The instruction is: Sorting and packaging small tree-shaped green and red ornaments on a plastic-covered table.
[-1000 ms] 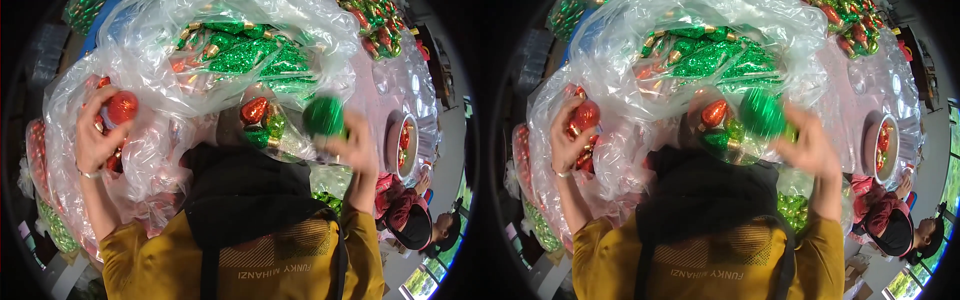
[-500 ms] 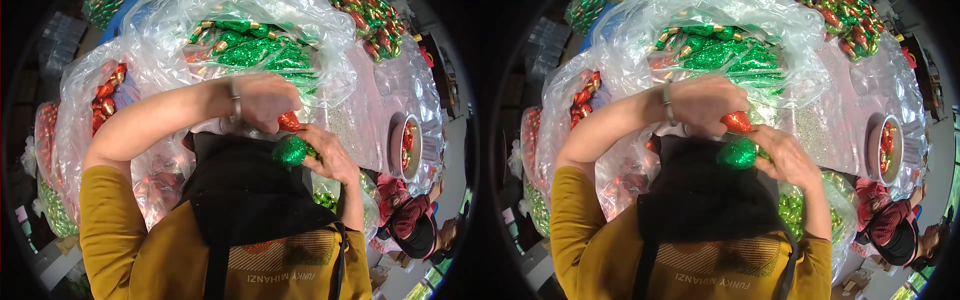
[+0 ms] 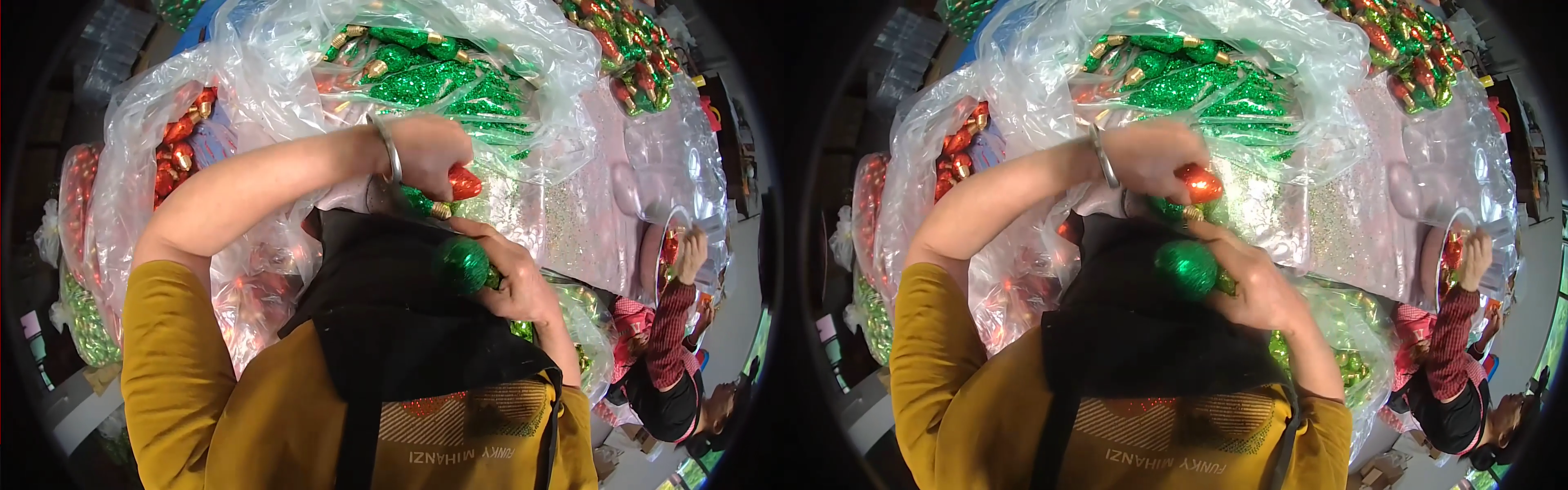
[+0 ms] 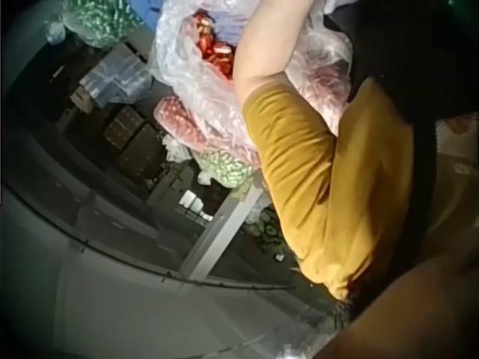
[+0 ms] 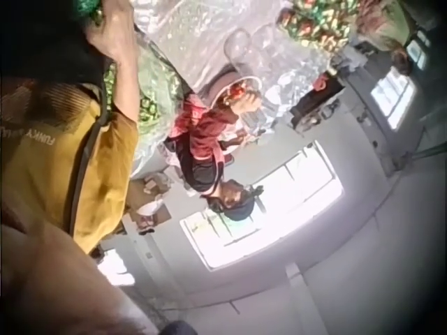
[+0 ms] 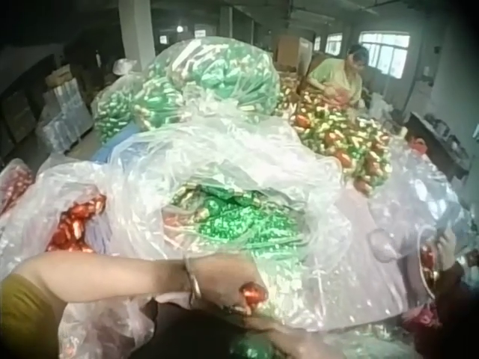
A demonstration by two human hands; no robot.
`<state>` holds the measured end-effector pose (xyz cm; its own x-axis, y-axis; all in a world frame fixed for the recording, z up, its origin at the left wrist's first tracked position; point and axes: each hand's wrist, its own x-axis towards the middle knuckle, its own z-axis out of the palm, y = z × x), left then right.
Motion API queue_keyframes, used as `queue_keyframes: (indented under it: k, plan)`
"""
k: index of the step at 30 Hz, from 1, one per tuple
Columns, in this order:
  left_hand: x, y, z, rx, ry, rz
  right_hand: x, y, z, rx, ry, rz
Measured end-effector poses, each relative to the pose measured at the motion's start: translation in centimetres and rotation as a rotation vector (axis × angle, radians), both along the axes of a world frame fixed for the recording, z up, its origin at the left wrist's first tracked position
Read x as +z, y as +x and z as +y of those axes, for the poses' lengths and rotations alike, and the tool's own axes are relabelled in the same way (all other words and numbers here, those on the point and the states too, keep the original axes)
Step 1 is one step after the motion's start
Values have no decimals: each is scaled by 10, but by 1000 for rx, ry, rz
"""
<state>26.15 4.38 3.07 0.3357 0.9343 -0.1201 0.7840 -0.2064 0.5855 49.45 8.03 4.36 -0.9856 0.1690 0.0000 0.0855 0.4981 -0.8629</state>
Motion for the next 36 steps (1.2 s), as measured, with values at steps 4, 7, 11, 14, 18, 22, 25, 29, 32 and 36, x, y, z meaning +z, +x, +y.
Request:
queue_keyframes:
  k: [4, 7, 11, 14, 18, 22, 25, 29, 32, 36]
  plan:
    - [-17, 26, -14, 21, -43, 80, 18, 4, 32, -27, 111, 9]
    - [-22, 35, -16, -42, -116, 47, 12, -2, 46, 130, 39, -36]
    - [-23, 33, -24, -110, -268, -6, 9, 0, 33, 141, 154, -14]
    - [-21, 28, -32, -72, -350, -5, 12, 5, 20, -31, 187, -83]
    - [-32, 25, -48, -69, -263, -174, 10, -3, 15, -312, 100, -199]
    - [-1, 18, -30, -78, -177, -287, 17, -30, 36, -305, 186, -192]
    - [15, 18, -15, -206, -357, -347, 33, -50, 54, -243, 269, -386]
    - [-18, 44, -32, -34, -220, 111, 45, -77, 62, -37, 563, -570]
    - [-8, 48, -6, -199, -405, 223, 49, -101, 55, 287, 815, -642]
    - [-35, 53, -15, -106, 19, -88, 31, -121, 29, 389, 1063, -646]
